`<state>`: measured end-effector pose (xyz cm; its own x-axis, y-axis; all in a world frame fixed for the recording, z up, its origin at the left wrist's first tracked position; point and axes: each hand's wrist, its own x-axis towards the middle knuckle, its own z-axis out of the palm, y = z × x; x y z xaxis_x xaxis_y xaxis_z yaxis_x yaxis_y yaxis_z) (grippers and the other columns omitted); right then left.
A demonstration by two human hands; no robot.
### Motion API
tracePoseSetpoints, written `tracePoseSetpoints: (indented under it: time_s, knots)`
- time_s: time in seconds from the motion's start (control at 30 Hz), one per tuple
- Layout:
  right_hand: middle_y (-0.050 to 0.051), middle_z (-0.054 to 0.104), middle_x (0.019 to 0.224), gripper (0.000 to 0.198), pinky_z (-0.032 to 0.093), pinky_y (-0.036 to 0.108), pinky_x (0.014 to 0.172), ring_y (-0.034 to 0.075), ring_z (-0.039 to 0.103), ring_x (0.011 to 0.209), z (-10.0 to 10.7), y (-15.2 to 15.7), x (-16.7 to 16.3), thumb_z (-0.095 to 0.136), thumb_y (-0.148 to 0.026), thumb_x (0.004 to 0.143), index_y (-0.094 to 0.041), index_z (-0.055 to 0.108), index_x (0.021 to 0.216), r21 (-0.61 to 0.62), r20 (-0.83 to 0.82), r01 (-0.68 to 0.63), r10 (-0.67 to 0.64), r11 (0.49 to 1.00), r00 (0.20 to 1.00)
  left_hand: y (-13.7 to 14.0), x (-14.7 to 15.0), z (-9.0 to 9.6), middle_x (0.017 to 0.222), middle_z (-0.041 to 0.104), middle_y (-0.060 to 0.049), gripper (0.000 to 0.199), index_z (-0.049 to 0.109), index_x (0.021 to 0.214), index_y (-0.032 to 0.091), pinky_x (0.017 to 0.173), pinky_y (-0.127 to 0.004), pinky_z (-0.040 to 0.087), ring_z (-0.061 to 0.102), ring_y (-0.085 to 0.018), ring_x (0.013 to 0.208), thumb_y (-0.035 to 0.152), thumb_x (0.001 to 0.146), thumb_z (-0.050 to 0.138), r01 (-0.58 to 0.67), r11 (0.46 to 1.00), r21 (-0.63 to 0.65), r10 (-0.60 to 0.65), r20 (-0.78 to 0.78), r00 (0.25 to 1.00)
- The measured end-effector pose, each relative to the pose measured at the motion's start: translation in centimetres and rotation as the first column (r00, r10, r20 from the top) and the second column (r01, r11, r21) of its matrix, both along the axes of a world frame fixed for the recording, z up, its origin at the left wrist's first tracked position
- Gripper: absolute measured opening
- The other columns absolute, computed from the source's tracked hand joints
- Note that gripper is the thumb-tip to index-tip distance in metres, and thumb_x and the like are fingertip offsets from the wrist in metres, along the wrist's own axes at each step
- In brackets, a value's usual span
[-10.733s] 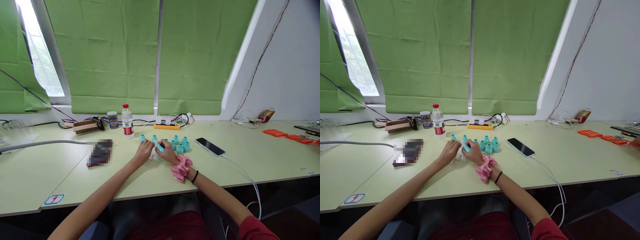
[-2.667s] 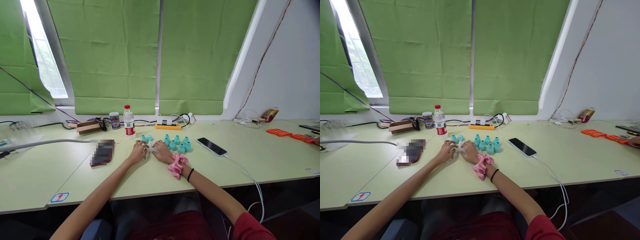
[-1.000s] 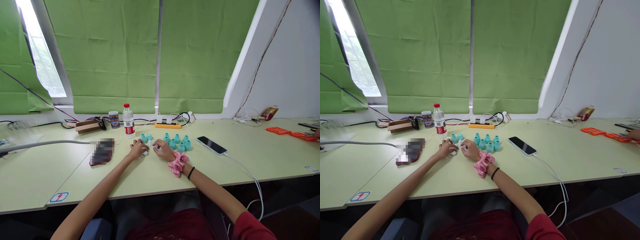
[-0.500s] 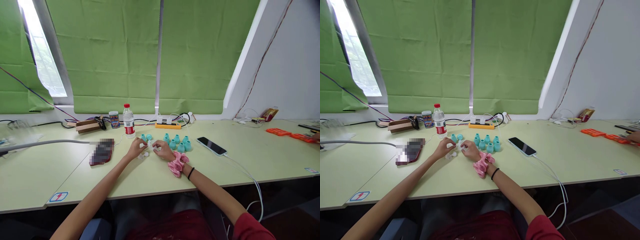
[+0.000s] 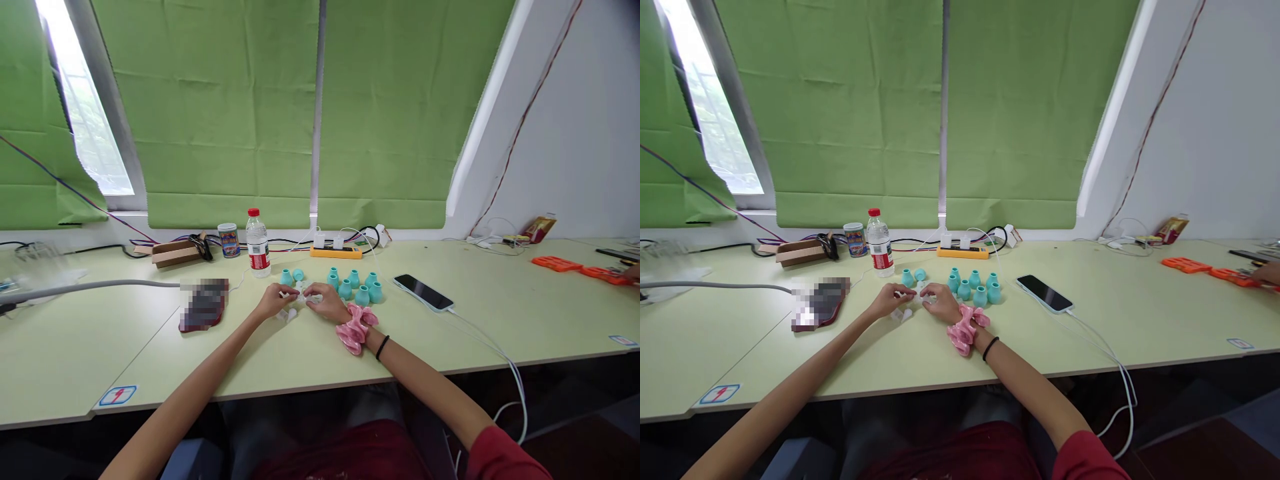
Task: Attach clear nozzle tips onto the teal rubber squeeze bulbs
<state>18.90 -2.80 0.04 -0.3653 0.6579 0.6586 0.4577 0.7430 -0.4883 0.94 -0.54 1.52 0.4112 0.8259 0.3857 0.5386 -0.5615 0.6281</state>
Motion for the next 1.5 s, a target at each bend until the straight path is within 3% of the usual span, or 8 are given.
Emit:
tracePoseSetpoints:
  time_s: [0.27, 0.6, 0.83, 1.13, 1.5]
  knots:
    - [0.001, 0.062, 0.081, 0.024, 0.046, 0.033, 0.072, 0.019, 0.057, 0.078, 0.1, -0.1, 0.0, 0.053, -0.005, 0.062, -0.025, 0.056, 0.074, 0.018, -0.023, -0.011, 0.011, 1.0, 1.0, 0.2, -0.1, -0.3, 0.082, 0.066, -0.004, 0.026, 0.065, 0.088, 0.017, 0.06, -0.024, 0.042, 0.056, -0.015, 0.071, 0.025, 0.067, 0.052, 0.042, 0.999, 0.009, -0.041, -0.031, 0.999]
    - [0.003, 0.062, 0.081, 0.018, 0.045, 0.03, 0.072, 0.017, 0.057, 0.078, -0.1, 0.1, 0.0, 0.052, -0.007, 0.063, -0.019, 0.058, 0.075, 0.028, -0.003, -0.001, 0.001, 1.0, 1.0, -0.1, 0.0, -0.3, 0.073, 0.065, -0.002, 0.021, 0.067, 0.08, 0.017, 0.058, -0.023, 0.041, 0.055, -0.014, 0.065, 0.024, 0.063, 0.056, 0.007, 0.999, 0.036, -0.007, 0.006, 1.0]
    - [0.002, 0.062, 0.08, 0.017, 0.044, 0.029, 0.071, 0.016, 0.056, 0.076, -0.3, 0.3, 0.1, 0.053, -0.008, 0.064, -0.018, 0.058, 0.076, 0.043, -0.002, 0.003, -0.003, 0.999, 1.0, -0.4, 0.2, 0.0, 0.081, 0.067, -0.003, 0.02, 0.067, 0.078, 0.018, 0.06, -0.024, 0.043, 0.057, -0.016, 0.071, 0.023, 0.063, 0.055, 0.003, 1.0, 0.0, -0.003, 0.039, 0.999]
    - [0.001, 0.062, 0.081, 0.024, 0.045, 0.031, 0.07, 0.017, 0.056, 0.075, 0.0, -0.1, 0.1, 0.054, -0.006, 0.063, -0.025, 0.058, 0.076, 0.025, -0.004, 0.005, -0.005, 1.0, 1.0, -0.2, 0.2, -0.2, 0.077, 0.067, -0.003, 0.019, 0.067, 0.076, 0.016, 0.057, -0.023, 0.043, 0.056, -0.015, 0.066, 0.028, 0.064, 0.057, 0.017, 0.999, -0.049, -0.013, 0.077, 0.997]
    - [0.002, 0.061, 0.079, 0.018, 0.045, 0.026, 0.069, 0.014, 0.056, 0.073, -0.2, 0.2, 0.1, 0.054, -0.01, 0.064, -0.018, 0.06, 0.079, 0.031, 0.009, -0.015, 0.014, 0.999, 1.0, -0.9, 0.6, -0.1, 0.075, 0.066, -0.002, 0.014, 0.066, 0.07, 0.016, 0.059, -0.023, 0.042, 0.056, -0.013, 0.067, 0.024, 0.061, 0.059, 0.043, 0.999, -0.011, -0.041, 0.108, 0.993]
